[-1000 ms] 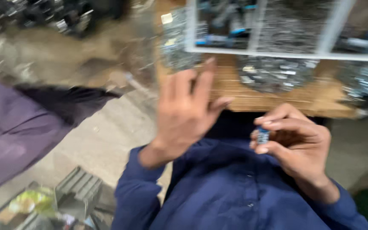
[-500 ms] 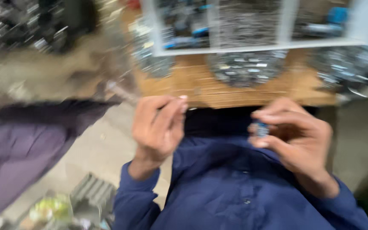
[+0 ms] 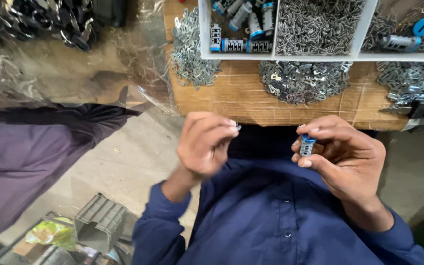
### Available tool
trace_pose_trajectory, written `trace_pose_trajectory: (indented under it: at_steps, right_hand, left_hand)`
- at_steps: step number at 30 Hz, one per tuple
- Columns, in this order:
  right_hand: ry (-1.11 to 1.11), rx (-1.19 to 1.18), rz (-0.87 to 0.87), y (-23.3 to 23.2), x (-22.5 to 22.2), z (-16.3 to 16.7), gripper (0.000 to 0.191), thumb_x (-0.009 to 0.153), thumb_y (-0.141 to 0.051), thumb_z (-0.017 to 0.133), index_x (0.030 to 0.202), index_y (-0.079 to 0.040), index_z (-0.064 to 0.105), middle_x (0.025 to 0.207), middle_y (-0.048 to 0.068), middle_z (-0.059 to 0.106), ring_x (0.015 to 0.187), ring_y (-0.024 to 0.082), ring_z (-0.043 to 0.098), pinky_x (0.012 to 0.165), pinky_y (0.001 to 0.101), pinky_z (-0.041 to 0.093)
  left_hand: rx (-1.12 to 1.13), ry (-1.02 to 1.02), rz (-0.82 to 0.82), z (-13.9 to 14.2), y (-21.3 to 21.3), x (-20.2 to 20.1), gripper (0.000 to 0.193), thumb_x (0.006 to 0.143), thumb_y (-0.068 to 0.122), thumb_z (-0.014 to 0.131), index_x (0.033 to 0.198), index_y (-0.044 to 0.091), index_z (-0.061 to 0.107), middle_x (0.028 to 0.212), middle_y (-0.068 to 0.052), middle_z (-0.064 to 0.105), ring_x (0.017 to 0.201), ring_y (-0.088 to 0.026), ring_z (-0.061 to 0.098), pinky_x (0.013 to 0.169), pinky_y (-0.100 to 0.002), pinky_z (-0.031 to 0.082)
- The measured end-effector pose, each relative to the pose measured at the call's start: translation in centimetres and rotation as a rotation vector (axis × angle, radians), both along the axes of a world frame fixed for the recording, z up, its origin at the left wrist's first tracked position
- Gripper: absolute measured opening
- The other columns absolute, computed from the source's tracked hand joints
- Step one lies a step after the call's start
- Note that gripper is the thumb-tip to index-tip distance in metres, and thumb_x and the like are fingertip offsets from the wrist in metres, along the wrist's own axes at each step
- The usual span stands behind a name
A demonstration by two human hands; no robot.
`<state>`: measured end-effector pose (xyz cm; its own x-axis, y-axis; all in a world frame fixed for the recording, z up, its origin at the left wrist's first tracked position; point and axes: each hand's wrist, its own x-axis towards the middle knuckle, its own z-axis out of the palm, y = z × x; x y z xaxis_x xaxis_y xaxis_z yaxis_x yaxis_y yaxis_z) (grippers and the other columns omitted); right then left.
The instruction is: The person assembles small key cylinders by inserting metal pins into a blue and white plastic housing. They repeatedly pick up pins from a compartmentalized tray and insert them into the cylinder, then place the assembled unit into a designated compartment.
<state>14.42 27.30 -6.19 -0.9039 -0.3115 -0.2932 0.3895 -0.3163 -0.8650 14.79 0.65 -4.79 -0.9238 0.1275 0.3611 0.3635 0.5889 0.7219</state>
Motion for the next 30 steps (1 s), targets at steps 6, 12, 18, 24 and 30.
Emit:
trace_pose_trajectory:
  at_steps: [6, 12, 18, 24, 30]
  right_hand:
    - [0.06, 0.081, 0.024, 0.4, 0.4, 0.1, 0.034, 0.088, 0.012, 0.076, 0.121, 0.007, 0.066, 0.124, 0.022, 0.066, 0.097, 0.018, 0.069, 0.081, 0.0245, 0.062]
    - [0.01, 0.172, -0.03, 0.8, 1.2, 0.6, 0.036, 0.089, 0.01, 0.076, 0.124, 0.007, 0.069, 0.119, 0.019, 0.065, 0.093, 0.016, 0.069, 0.078, 0.0246, 0.063]
    - [0.001, 0.046, -0.014, -0.3, 1.2, 0.0, 0.04, 0.085, 0.006, 0.08, 0.123, 0.005, 0.068, 0.12, 0.017, 0.066, 0.096, 0.015, 0.07, 0.082, 0.0257, 0.064]
    - [0.055, 0.22, 0.016, -0.1, 1.4, 0.0, 0.039, 0.083, 0.006, 0.082, 0.121, 0.004, 0.072, 0.112, 0.014, 0.068, 0.087, 0.011, 0.065, 0.073, 0.0181, 0.055]
    - [0.176, 0.11, 0.232, 1.7, 1.2, -0.5, 0.035, 0.078, 0.007, 0.084, 0.112, 0.003, 0.075, 0.106, 0.014, 0.069, 0.101, 0.02, 0.071, 0.088, 0.0246, 0.06]
  left_hand:
    - [0.294, -0.142, -0.134, 1.2, 5.3, -0.1, 0.027, 0.091, -0.006, 0.08, 0.111, 0.005, 0.068, 0.109, -0.007, 0.067, 0.096, -0.025, 0.065, 0.083, -0.034, 0.056]
    - [0.067, -0.095, -0.337, 2.1, 4.9, -1.4, 0.034, 0.085, -0.006, 0.081, 0.115, 0.004, 0.069, 0.109, -0.009, 0.067, 0.1, -0.03, 0.064, 0.087, -0.038, 0.056]
    - [0.27, -0.178, -0.206, 1.9, 4.9, -0.6, 0.035, 0.09, -0.006, 0.082, 0.117, 0.009, 0.067, 0.114, -0.003, 0.065, 0.102, -0.023, 0.064, 0.087, -0.033, 0.055]
    - [0.039, -0.102, -0.303, 1.9, 4.0, -0.2, 0.038, 0.084, -0.005, 0.082, 0.118, 0.005, 0.069, 0.113, -0.007, 0.063, 0.101, -0.028, 0.062, 0.085, -0.036, 0.054]
    - [0.288, -0.404, -0.306, 2.0, 4.2, -0.3, 0.034, 0.084, 0.002, 0.084, 0.113, 0.016, 0.074, 0.096, -0.003, 0.055, 0.084, -0.017, 0.057, 0.074, -0.029, 0.049]
